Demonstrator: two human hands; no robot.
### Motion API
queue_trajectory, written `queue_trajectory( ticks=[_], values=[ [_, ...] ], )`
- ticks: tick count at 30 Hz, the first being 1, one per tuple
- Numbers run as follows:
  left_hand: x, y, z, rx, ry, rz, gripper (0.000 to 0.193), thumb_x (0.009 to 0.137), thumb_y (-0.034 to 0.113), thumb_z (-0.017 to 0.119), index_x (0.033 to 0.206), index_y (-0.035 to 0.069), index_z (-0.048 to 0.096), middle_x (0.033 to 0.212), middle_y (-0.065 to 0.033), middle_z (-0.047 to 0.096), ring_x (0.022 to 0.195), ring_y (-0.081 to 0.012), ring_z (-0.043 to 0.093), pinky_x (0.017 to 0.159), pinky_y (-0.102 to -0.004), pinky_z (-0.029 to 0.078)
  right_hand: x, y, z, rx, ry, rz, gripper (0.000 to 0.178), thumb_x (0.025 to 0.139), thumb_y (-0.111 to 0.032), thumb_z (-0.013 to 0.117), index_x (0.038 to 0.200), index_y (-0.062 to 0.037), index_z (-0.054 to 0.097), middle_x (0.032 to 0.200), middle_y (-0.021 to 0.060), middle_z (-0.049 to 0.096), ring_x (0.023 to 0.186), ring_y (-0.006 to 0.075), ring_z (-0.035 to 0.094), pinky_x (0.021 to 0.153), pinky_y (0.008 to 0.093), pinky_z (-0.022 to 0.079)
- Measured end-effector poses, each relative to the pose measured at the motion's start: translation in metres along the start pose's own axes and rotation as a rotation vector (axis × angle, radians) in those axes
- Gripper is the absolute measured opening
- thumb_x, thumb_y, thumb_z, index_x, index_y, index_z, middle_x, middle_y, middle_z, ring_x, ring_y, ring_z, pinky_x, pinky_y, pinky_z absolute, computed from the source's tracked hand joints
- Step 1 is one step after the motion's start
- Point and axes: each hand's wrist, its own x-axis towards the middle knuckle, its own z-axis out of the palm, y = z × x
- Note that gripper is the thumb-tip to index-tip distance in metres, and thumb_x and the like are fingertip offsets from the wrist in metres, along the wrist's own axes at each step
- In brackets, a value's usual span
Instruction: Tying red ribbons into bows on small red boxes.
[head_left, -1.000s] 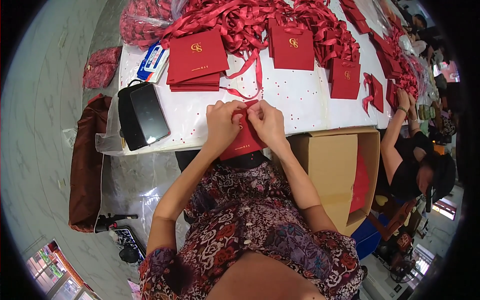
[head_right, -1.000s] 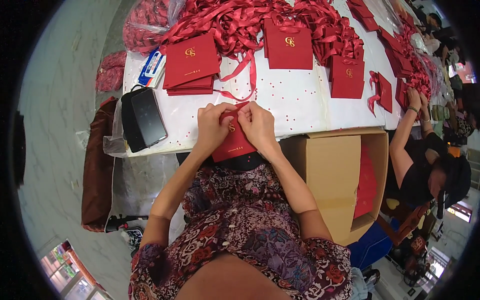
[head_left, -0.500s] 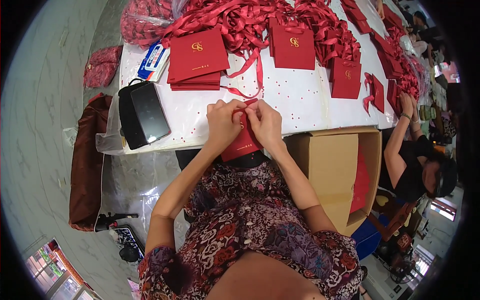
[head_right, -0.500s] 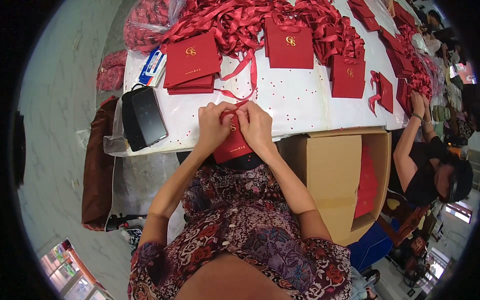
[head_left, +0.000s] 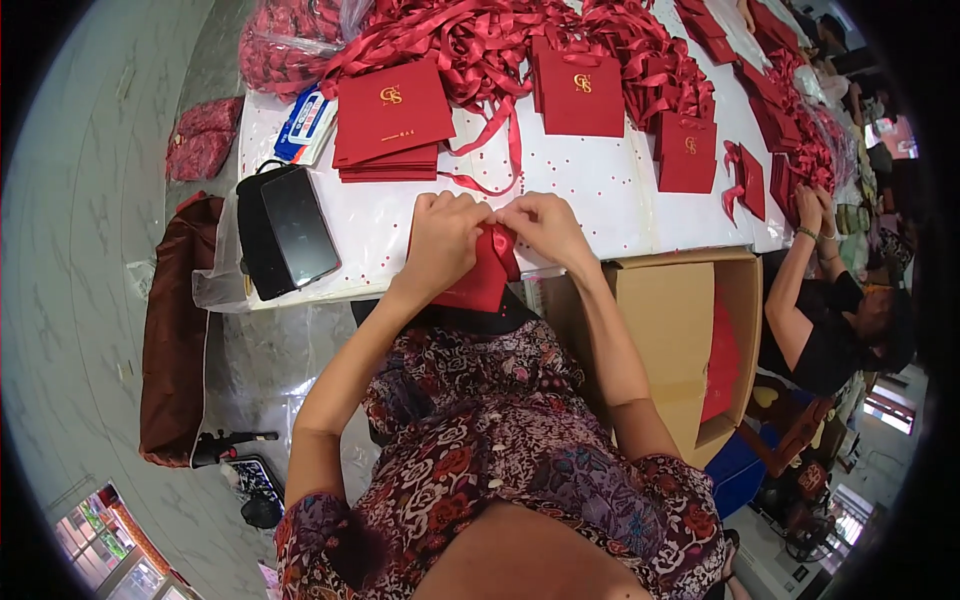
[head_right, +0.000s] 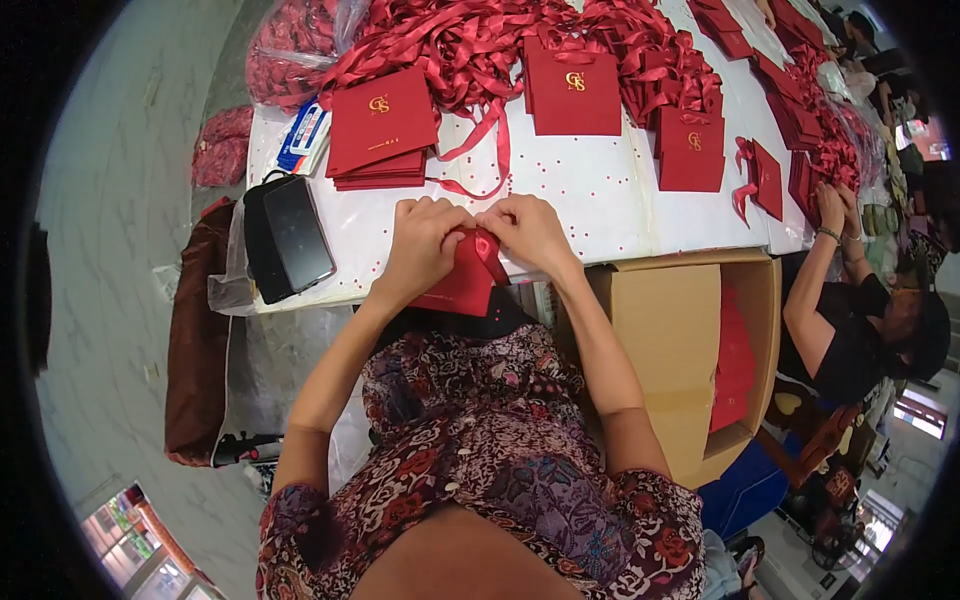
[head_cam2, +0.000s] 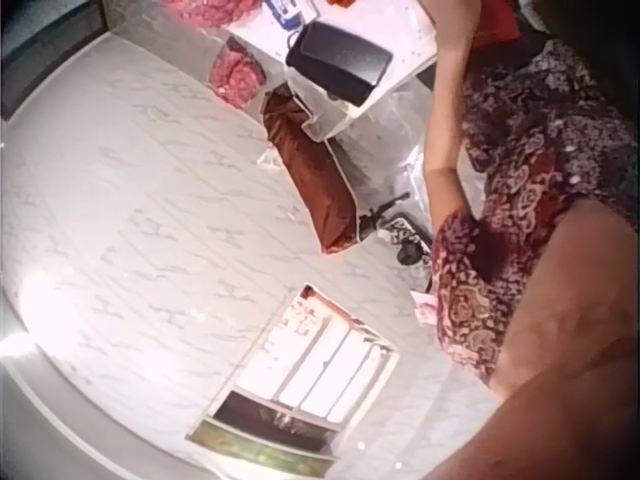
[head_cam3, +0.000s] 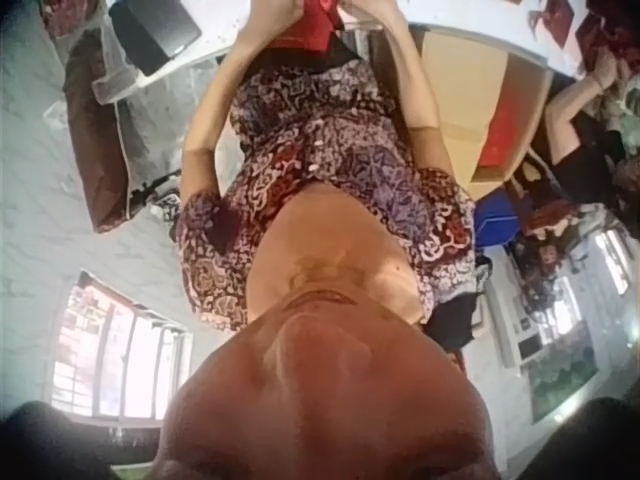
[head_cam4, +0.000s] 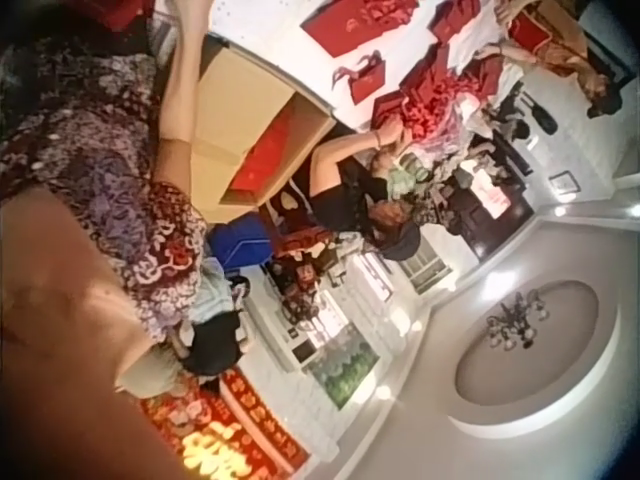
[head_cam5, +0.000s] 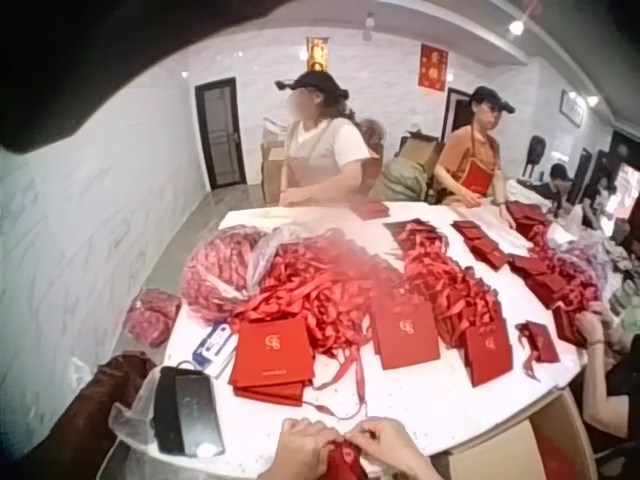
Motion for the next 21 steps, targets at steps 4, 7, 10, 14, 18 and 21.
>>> queue_trajectory(
  ticks=[4, 7, 10, 14, 18, 21],
  values=[
    [0.001, 0.002, 0.004, 0.112, 0.037, 0.147, 0.015, 0.078, 0.002, 0.067, 0.09, 0.011, 0.068, 0.083, -0.002, 0.061, 0.083, -0.0219, 0.055, 0.084, -0.0375, 0.036, 0.023, 0.013, -0.015, 0.133, -0.26, 0.12, 0.022, 0.086, -0.02, 0.072, 0.076, -0.0005, 0.074, 0.054, -0.0009, 0.057, 0.051, 0.0074, 0.048, 0.049, 0.0268, 0.038],
    [0.001, 0.0, 0.004, 0.106, 0.047, 0.174, 0.014, 0.079, 0.001, 0.067, 0.089, 0.011, 0.068, 0.083, -0.0012, 0.061, 0.081, -0.022, 0.054, 0.084, -0.0371, 0.036, 0.03, 0.016, -0.014, 0.249, -0.384, 0.148, 0.024, 0.086, -0.018, 0.072, 0.071, 0.0004, 0.072, 0.057, -0.0062, 0.054, 0.053, 0.0029, 0.045, 0.047, 0.0232, 0.034],
    [0.001, -0.001, 0.003, 0.098, 0.07, 0.19, 0.011, 0.079, 0.005, 0.069, 0.088, 0.011, 0.067, 0.083, -0.0011, 0.061, 0.081, -0.0214, 0.054, 0.085, -0.0374, 0.036, 0.033, 0.016, -0.005, 0.302, -0.342, 0.145, 0.021, 0.085, -0.014, 0.071, 0.069, 0.0, 0.071, 0.059, -0.0065, 0.056, 0.052, 0.0032, 0.045, 0.046, 0.0226, 0.033],
    [0.003, 0.001, -0.004, 0.005, 0.026, 0.108, 0.012, 0.078, 0.011, 0.073, 0.087, 0.012, 0.067, 0.083, -0.0009, 0.061, 0.082, -0.0211, 0.054, 0.086, -0.038, 0.035, 0.04, 0.026, 0.015, 0.336, -0.109, 0.14, 0.02, 0.082, -0.018, 0.073, 0.074, 0.0002, 0.072, 0.058, -0.0025, 0.06, 0.052, 0.0048, 0.049, 0.047, 0.0243, 0.037],
    [-0.002, 0.003, 0.004, -0.021, -0.029, 0.082, 0.013, 0.078, 0.017, 0.076, 0.087, 0.013, 0.067, 0.08, -0.0008, 0.062, 0.082, -0.0213, 0.055, 0.087, -0.0379, 0.033, 0.045, 0.013, 0.012, 0.27, 0.233, 0.136, 0.025, 0.081, -0.025, 0.074, 0.078, 0.0001, 0.073, 0.057, 0.0011, 0.06, 0.051, 0.0079, 0.052, 0.049, 0.0266, 0.041],
    [0.0, -0.002, 0.006, -0.078, 0.046, -0.082, 0.015, 0.077, 0.02, 0.077, 0.086, 0.011, 0.069, 0.084, -0.0023, 0.067, 0.084, -0.0212, 0.059, 0.087, -0.0391, 0.033, 0.038, 0.025, 0.002, 0.253, 0.302, 0.037, 0.028, 0.082, -0.029, 0.075, 0.084, -0.0009, 0.073, 0.064, 0.0023, 0.064, 0.057, 0.009, 0.055, 0.054, 0.0263, 0.044]
  ],
)
